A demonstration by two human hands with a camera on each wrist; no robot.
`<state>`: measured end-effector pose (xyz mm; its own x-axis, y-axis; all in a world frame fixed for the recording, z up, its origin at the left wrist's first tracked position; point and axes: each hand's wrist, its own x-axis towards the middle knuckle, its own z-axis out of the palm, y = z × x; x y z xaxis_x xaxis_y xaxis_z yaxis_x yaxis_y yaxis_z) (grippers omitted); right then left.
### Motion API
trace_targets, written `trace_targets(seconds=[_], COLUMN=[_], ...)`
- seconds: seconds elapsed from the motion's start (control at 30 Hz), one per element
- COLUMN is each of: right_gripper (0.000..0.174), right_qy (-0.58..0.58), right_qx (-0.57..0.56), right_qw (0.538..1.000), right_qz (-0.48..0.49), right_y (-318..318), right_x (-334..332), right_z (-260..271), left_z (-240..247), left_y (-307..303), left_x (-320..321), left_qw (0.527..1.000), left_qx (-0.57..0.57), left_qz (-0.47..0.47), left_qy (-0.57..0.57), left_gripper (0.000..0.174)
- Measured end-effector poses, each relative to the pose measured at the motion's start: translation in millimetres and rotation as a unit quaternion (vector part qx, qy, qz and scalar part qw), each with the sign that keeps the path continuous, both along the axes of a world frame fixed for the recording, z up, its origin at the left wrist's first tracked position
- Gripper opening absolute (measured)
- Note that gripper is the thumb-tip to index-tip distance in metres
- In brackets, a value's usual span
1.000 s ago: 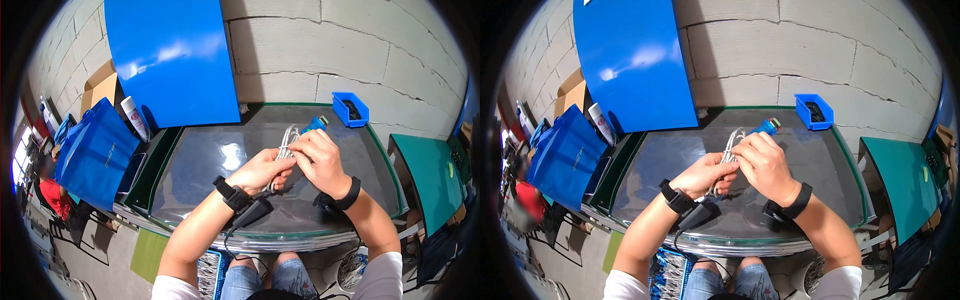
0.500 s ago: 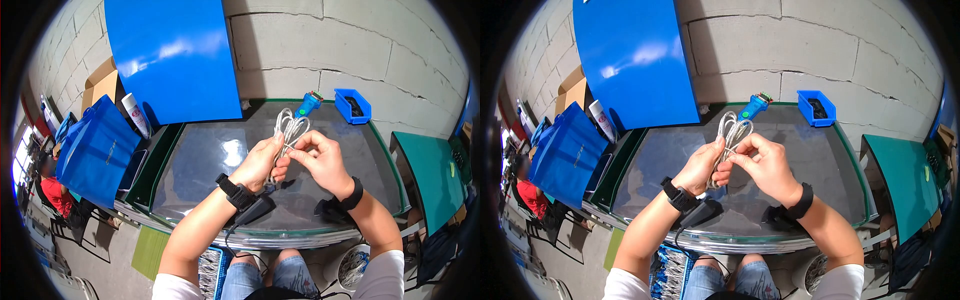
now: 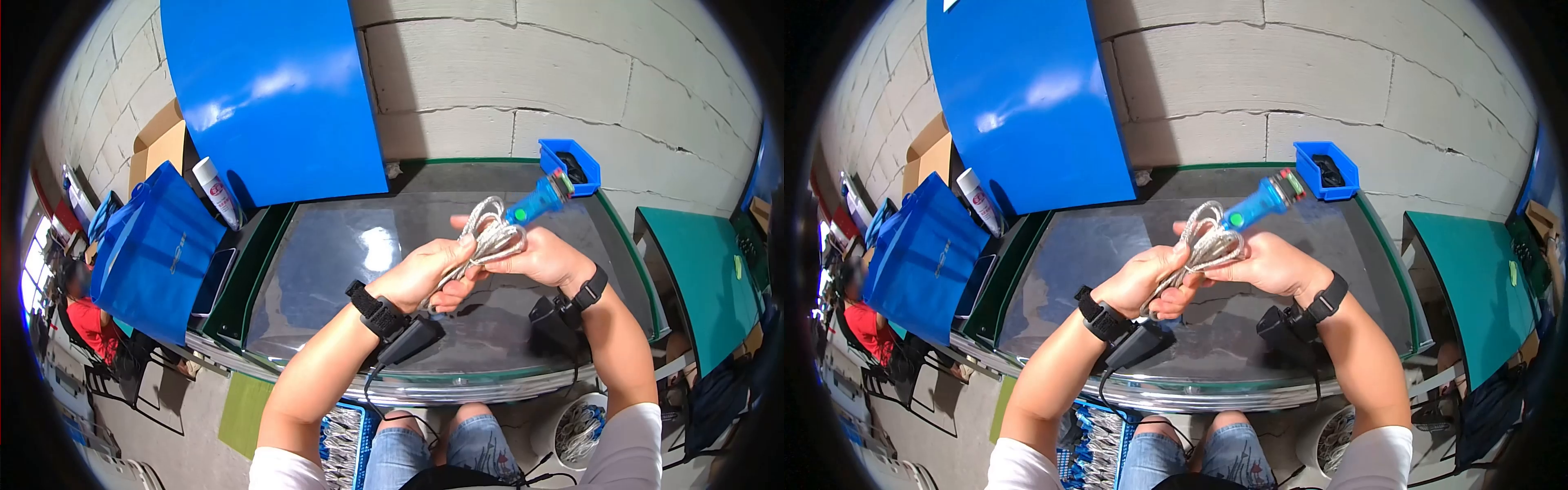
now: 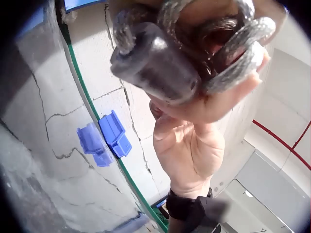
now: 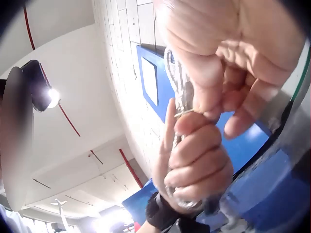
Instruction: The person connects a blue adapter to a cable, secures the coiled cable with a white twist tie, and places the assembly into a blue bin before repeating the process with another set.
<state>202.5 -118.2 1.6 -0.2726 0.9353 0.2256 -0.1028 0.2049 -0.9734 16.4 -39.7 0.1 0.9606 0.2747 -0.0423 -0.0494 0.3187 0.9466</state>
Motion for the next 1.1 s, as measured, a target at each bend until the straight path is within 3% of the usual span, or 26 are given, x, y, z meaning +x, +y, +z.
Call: trace_targets(seconds=[0.1, 0.33, 0.47, 0.53, 0.7, 0.8, 0.87, 0.9, 1.03, 1.1], right_gripper=[0.023, 0.017, 0.016, 0.015, 0.016, 0.015, 0.013, 0.012, 0.01, 0.01], right_qy=[-0.109, -0.11, -0.076, -0.092, -0.108, -0.102, -0.232, -0.259, -0.251, -0.341], right_qx=[-0.008, 0.048, 0.075, 0.074, 0.086, 0.102, 0.163, 0.25, 0.302, 0.375], right_qw=[0.994, 0.989, 0.989, 0.984, 0.977, 0.971, 0.931, 0.896, 0.872, 0.809], right_qz=[-0.026, -0.088, -0.098, -0.134, -0.161, -0.192, -0.23, -0.259, -0.291, -0.297], right_y=[5.8, 14.8, 17.3, 14.7, 12.8, 11.7, 10.0, 10.0, 10.4, 10.4], right_x=[13.8, 9.4, 3.5, 0.0, -5.5, -13.5, -14.4, -17.3, -24.5, -21.7], right_z=[-13.7, -17.3, -16.2, -11.8, -9.1, -11.2, -8.3, -7.6, -7.6, -6.7], left_z=[-0.8, -4.8, 0.0, -0.1, -4.2, -6.7, -9.2, -9.7, -10.6, -12.9], left_y=[2.4, 4.8, 4.3, 2.1, 8.1, 9.5, 16.1, 18.2, 19.0, 19.6], left_x=[0.0, 3.2, 5.2, 7.3, 8.9, 8.5, 6.9, 5.9, 6.5, 7.8], left_qw=[0.999, 0.999, 0.994, 0.976, 0.97, 0.975, 0.977, 0.979, 0.982, 0.983], left_qx=[0.002, 0.003, 0.039, 0.093, 0.114, 0.07, 0.043, 0.016, -0.036, -0.048], left_qz=[-0.014, 0.015, 0.1, 0.192, 0.207, 0.201, 0.197, 0.193, 0.176, 0.168], left_qy=[0.037, 0.033, 0.028, -0.046, -0.057, -0.07, -0.068, -0.067, -0.067, -0.064], left_gripper=[0.05, 0.04, 0.028, 0.028, 0.017, 0.021, 0.023, 0.025, 0.026, 0.027])
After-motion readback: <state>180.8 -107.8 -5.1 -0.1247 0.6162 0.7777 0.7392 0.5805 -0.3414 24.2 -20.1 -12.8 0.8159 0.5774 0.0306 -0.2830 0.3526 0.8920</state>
